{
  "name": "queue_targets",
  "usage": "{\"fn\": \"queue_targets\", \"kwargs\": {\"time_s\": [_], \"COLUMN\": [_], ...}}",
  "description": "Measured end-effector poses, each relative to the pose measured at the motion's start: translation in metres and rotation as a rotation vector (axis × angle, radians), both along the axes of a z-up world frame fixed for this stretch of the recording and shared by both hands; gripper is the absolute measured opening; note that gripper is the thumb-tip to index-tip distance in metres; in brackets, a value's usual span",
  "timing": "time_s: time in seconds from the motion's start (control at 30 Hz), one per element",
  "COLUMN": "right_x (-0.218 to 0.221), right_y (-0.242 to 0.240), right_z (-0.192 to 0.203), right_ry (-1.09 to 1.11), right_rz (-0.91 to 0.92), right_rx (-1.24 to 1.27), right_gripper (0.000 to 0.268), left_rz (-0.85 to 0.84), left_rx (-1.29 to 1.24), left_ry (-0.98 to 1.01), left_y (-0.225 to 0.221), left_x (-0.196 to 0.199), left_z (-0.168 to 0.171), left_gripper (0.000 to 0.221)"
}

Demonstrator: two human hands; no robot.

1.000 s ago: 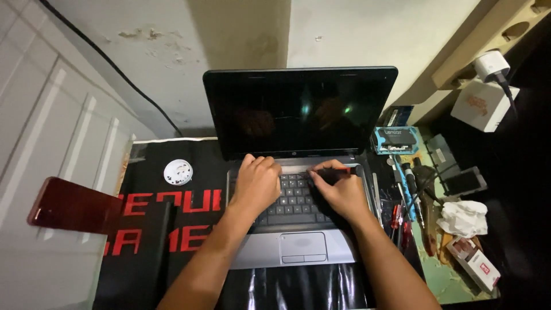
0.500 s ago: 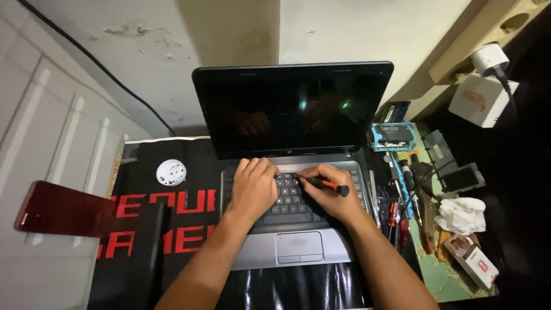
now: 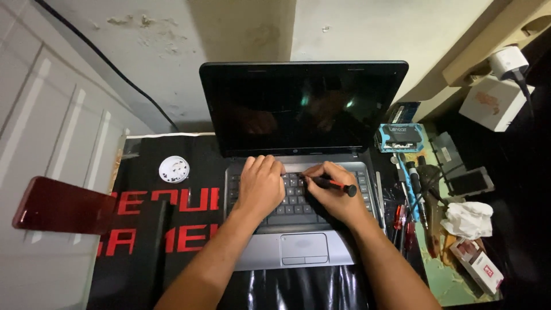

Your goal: Using a small prying tool to carefully detach the keyboard panel from a laptop by releasing the internal plastic clips.

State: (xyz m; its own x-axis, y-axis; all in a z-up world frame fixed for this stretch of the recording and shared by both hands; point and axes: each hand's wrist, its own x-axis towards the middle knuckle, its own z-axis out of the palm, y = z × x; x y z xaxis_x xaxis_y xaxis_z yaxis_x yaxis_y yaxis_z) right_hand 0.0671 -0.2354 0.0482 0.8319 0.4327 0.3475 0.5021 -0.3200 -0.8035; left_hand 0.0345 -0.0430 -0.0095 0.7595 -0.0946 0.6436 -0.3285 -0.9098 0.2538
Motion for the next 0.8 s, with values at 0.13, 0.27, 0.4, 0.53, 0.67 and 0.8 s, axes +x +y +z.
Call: {"fn": "queue_targets", "kwargs": {"time_s": [0.13, 0.27, 0.4, 0.53, 0.67, 0.8], "right_x": [0.003, 0.009, 0.002, 0.013, 0.020, 0.024], "right_y": [0.003, 0.004, 0.005, 0.002, 0.001, 0.001], "right_z": [-0.013, -0.009, 0.002, -0.017, -0.026, -0.030], "right_ry": [0.105, 0.324, 0.217, 0.102, 0.159, 0.179], "right_rz": [-0.100, -0.266, -0.228, -0.106, -0.057, -0.062], "right_rx": [0.006, -0.296, -0.169, 0.027, 0.140, 0.176], "right_gripper": [0.008, 0.019, 0.028, 0.030, 0.039, 0.041], "left_rz": [0.013, 0.032, 0.031, 0.031, 0.026, 0.026], "left_rx": [0.006, 0.014, 0.002, 0.002, 0.015, 0.031], "left_ry": [-0.018, -0.031, -0.023, -0.037, -0.048, -0.046], "left_y": [0.000, -0.001, -0.002, -0.001, -0.002, -0.007], "left_x": [0.004, 0.004, 0.004, 0.008, 0.007, 0.000], "left_z": [-0.007, -0.006, -0.006, -0.009, -0.006, 0.004], "left_gripper": [0.008, 0.010, 0.011, 0.012, 0.012, 0.011]}}
